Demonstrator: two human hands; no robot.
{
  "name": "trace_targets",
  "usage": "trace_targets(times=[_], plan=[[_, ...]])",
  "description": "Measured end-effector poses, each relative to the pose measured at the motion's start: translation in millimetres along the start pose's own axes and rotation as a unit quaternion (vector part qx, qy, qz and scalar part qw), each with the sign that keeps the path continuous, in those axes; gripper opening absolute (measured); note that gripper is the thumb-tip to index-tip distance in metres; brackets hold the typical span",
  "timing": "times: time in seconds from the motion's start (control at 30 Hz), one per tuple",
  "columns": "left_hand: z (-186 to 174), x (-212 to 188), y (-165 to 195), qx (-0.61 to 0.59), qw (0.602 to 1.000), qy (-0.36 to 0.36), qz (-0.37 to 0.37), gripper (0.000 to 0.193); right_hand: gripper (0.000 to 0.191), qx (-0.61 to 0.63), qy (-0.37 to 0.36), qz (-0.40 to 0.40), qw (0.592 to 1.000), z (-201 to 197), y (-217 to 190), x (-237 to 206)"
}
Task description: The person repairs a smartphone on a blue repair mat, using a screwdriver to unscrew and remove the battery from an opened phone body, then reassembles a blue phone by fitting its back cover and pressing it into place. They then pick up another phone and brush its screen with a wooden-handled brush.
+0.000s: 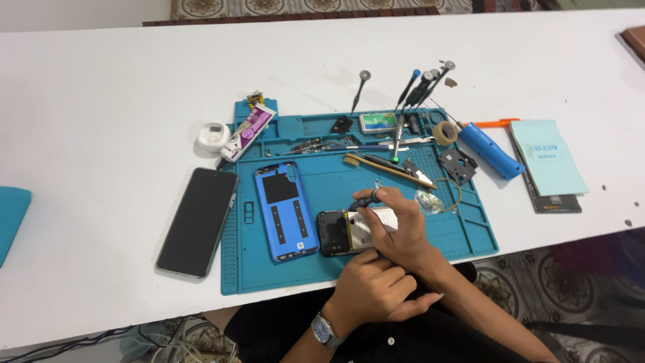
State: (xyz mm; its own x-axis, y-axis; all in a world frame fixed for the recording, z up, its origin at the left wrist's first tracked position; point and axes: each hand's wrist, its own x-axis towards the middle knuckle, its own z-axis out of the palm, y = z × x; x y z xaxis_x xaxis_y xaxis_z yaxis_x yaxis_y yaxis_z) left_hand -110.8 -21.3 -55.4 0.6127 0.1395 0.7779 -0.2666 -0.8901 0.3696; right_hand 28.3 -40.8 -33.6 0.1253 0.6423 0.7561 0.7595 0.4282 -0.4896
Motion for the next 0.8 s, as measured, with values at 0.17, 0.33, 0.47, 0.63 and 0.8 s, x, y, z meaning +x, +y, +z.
trace_targets(times=[0.17,0.33,0.47,0.63,0.8], plan=[[-2.5,1.5,0.7,-0.026,0.999,0.003,-0.02,0.053,0.061,-0.002,-0.004,0.011,1.0,0.2,-1.7,0.2],[-3.5,2.0,0.7,-0.015,1.0,0.005,-0.023,0.052,0.059,0.019,-0.005,0.011,1.0,0.3,-0.1,-0.4],[-5.1,3.6,1.6,-0.008,1.0,0.011,-0.022,0.051,0.06,0.021,0.001,0.007,1.0,0.8,0.2,-1.4],[-5.6,5.2,2.1,-0.005,1.0,0.011,-0.023,0.05,0.059,0.02,0.006,0.009,1.0,1.8,1.4,-3.2],[-6.2,5.7,2.6,0.006,1.0,0.004,-0.023,0.05,0.057,-0.003,0.007,-0.005,1.0,2.1,2.7,-3.9]])
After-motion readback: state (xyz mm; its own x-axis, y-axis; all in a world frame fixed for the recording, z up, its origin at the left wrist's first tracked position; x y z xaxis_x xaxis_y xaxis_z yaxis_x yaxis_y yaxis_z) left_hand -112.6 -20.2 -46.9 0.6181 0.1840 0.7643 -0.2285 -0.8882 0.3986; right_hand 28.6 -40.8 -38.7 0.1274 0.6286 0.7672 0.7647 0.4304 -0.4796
